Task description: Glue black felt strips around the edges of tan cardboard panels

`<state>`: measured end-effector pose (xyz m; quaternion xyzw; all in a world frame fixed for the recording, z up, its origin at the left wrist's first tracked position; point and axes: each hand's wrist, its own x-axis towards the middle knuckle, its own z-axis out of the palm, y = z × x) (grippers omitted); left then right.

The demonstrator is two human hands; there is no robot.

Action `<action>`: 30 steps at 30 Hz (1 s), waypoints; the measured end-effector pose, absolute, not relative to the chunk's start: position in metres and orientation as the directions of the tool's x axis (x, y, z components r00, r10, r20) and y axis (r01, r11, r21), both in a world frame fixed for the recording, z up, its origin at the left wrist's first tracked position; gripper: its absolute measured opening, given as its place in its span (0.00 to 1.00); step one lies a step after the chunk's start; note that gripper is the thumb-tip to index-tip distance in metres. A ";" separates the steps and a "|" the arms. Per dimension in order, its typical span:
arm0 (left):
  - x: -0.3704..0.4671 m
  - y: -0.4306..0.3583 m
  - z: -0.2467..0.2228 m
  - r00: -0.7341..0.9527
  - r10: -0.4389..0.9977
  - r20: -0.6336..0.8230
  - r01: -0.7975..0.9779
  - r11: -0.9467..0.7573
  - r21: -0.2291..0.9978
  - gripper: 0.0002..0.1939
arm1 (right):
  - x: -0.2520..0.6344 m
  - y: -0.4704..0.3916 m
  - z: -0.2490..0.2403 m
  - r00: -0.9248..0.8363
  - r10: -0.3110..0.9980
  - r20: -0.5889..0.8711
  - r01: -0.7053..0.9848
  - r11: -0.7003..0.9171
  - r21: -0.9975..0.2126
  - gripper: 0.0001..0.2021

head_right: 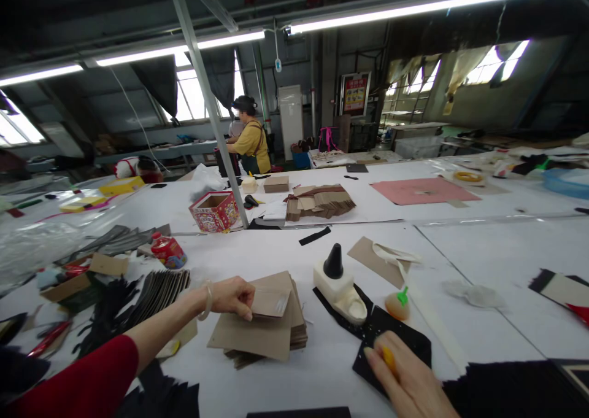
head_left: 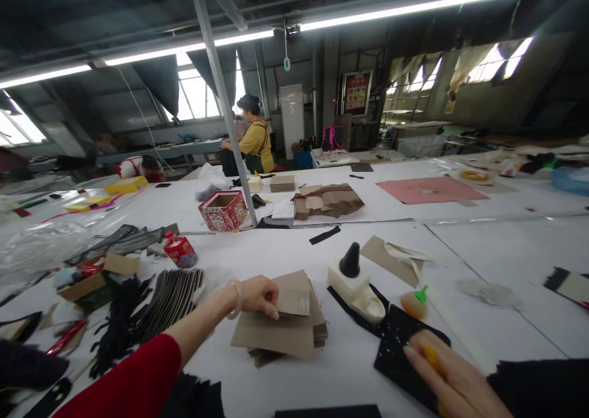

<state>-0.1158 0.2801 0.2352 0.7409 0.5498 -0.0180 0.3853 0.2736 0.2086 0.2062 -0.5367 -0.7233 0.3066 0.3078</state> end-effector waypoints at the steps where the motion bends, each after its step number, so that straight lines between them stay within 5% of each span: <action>1: -0.116 0.280 0.235 0.397 0.802 -0.445 0.825 -0.100 0.557 0.13 | 0.256 0.213 0.212 -0.315 0.936 0.155 0.596 0.322 -0.735 0.19; 7: -0.117 0.279 0.234 0.401 0.818 -0.413 0.811 -0.107 0.576 0.12 | 0.162 0.237 0.205 -0.578 0.716 0.391 0.550 0.696 -0.461 0.12; 16: -0.121 0.279 0.228 0.394 0.828 -0.400 0.830 -0.133 0.542 0.13 | 0.129 0.246 0.168 -0.724 0.464 0.511 0.536 0.844 -0.007 0.15; 24: -0.118 0.274 0.233 0.382 0.853 -0.356 0.854 -0.179 0.488 0.16 | 0.126 0.261 0.169 -0.776 0.426 0.464 0.524 0.846 0.100 0.14; 27: -0.113 0.266 0.239 0.382 0.890 -0.247 0.883 -0.273 0.382 0.27 | 0.123 0.268 0.180 -0.778 0.407 0.478 0.518 0.846 0.123 0.13; 30: -0.104 0.259 0.241 0.398 0.909 -0.123 0.898 -0.360 0.252 0.19 | 0.116 0.273 0.193 -0.786 0.382 0.487 0.500 0.856 0.136 0.13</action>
